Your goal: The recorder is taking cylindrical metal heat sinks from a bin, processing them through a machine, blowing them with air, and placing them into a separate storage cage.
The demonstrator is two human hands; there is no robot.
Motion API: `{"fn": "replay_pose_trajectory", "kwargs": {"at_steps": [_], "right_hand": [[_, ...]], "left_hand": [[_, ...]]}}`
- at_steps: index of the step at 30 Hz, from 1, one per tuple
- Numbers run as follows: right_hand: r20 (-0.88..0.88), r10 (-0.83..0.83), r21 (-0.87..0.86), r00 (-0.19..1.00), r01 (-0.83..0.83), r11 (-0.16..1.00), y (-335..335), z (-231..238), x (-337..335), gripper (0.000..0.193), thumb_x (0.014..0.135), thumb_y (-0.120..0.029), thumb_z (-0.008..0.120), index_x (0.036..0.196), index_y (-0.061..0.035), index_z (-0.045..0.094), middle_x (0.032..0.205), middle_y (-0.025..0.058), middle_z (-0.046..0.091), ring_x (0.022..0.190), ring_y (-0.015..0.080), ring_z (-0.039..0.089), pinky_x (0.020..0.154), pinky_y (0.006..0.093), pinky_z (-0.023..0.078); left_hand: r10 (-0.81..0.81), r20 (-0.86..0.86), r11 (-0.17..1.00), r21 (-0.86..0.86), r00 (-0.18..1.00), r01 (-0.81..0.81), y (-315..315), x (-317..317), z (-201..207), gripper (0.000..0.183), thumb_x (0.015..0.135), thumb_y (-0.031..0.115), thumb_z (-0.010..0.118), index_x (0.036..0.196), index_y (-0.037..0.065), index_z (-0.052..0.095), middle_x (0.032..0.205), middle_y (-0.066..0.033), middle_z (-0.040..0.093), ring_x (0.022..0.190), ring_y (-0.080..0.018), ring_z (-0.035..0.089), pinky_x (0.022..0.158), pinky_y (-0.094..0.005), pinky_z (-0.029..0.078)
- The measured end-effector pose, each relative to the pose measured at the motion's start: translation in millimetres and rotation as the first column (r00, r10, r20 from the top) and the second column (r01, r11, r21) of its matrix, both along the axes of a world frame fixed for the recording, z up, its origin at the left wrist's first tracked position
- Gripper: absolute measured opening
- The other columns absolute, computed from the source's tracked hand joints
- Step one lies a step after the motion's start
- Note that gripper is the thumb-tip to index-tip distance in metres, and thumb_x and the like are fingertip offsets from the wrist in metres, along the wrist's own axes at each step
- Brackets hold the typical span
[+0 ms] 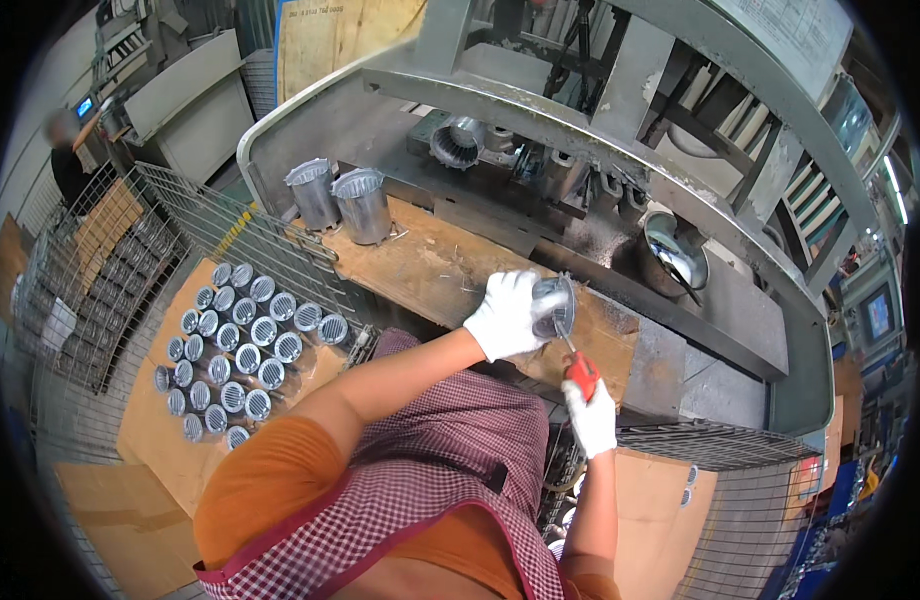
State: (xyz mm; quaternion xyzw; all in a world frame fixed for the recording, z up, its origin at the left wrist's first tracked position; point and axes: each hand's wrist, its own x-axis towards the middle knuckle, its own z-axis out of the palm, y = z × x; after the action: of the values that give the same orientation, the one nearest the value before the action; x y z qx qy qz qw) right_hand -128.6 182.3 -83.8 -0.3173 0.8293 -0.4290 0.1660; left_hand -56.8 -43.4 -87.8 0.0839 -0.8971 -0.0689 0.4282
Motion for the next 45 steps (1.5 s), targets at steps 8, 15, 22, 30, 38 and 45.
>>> {"fn": "replay_pose_trajectory", "kwargs": {"at_steps": [8,15,22,30,38,45], "right_hand": [[-0.036,-0.119,0.228,0.992,0.124,0.966,-4,11,-4,0.055,0.085,-0.041,0.069,0.121,-0.0014,0.059,0.102,0.0229,0.067,0.096,0.0325,0.066,0.084,0.0383,0.049],[-0.07,-0.062,0.164,0.996,0.073,0.984,-12,18,-10,0.058,0.084,-0.047,0.067,0.116,0.0005,0.059,0.095,0.024,0.068,0.09,0.0348,0.067,0.08,0.0393,0.05],[-0.054,-0.138,0.288,0.989,0.147,0.946,-1,26,-20,0.058,0.082,-0.041,0.071,0.123,-0.0022,0.059,0.097,0.0185,0.069,0.091,0.0261,0.067,0.082,0.0359,0.05],[0.057,-0.214,-0.086,0.975,0.218,0.972,35,22,-31,0.051,0.083,-0.031,0.073,0.121,-0.0003,0.059,0.093,0.0095,0.068,0.081,0.0154,0.063,0.075,0.0296,0.05],[-0.244,-0.792,-0.539,0.559,0.601,0.59,135,80,-112,0.043,0.088,-0.027,0.071,0.12,-0.0013,0.06,0.103,0.0046,0.065,0.089,0.0121,0.057,0.084,0.0285,0.046],[-0.68,-0.733,-0.396,-0.03,0.856,0.332,167,23,-142,0.074,0.078,-0.043,0.074,0.137,-0.0071,0.048,0.136,0.0204,0.049,0.115,0.0367,0.055,0.099,0.0437,0.045]], "left_hand": [[0.0,0.006,1.0,-0.001,1.0,0.0,3,3,-5,0.053,0.064,0.046,0.075,0.113,0.029,0.064,0.115,-0.0186,0.053,0.104,-0.0362,0.053,0.085,-0.0481,0.041],[-0.007,0.055,0.999,0.044,0.998,0.005,3,2,2,0.056,0.063,0.045,0.075,0.115,0.03,0.062,0.113,-0.0176,0.053,0.104,-0.036,0.053,0.085,-0.0487,0.041],[-0.009,0.006,1.0,0.004,1.0,0.009,4,6,0,0.058,0.061,0.046,0.077,0.114,0.029,0.063,0.114,-0.0171,0.053,0.103,-0.0352,0.053,0.083,-0.047,0.042],[-0.044,0.002,0.975,0.22,0.999,0.042,-12,5,10,0.061,0.05,0.039,0.085,0.104,0.02,0.063,0.104,-0.0144,0.06,0.094,-0.0341,0.061,0.077,-0.046,0.052],[0.125,-0.05,0.7,0.712,0.991,-0.052,-44,13,-16,0.076,0.052,0.042,0.091,0.104,0.006,0.049,0.106,-0.0139,0.055,0.1,-0.0296,0.058,0.086,-0.0403,0.05],[-0.087,-0.273,0.482,0.83,0.958,0.28,-70,38,-34,0.077,0.084,0.027,0.072,0.145,0.004,0.031,0.12,-0.0173,0.055,0.1,-0.0235,0.06,0.089,-0.0361,0.05]]}}
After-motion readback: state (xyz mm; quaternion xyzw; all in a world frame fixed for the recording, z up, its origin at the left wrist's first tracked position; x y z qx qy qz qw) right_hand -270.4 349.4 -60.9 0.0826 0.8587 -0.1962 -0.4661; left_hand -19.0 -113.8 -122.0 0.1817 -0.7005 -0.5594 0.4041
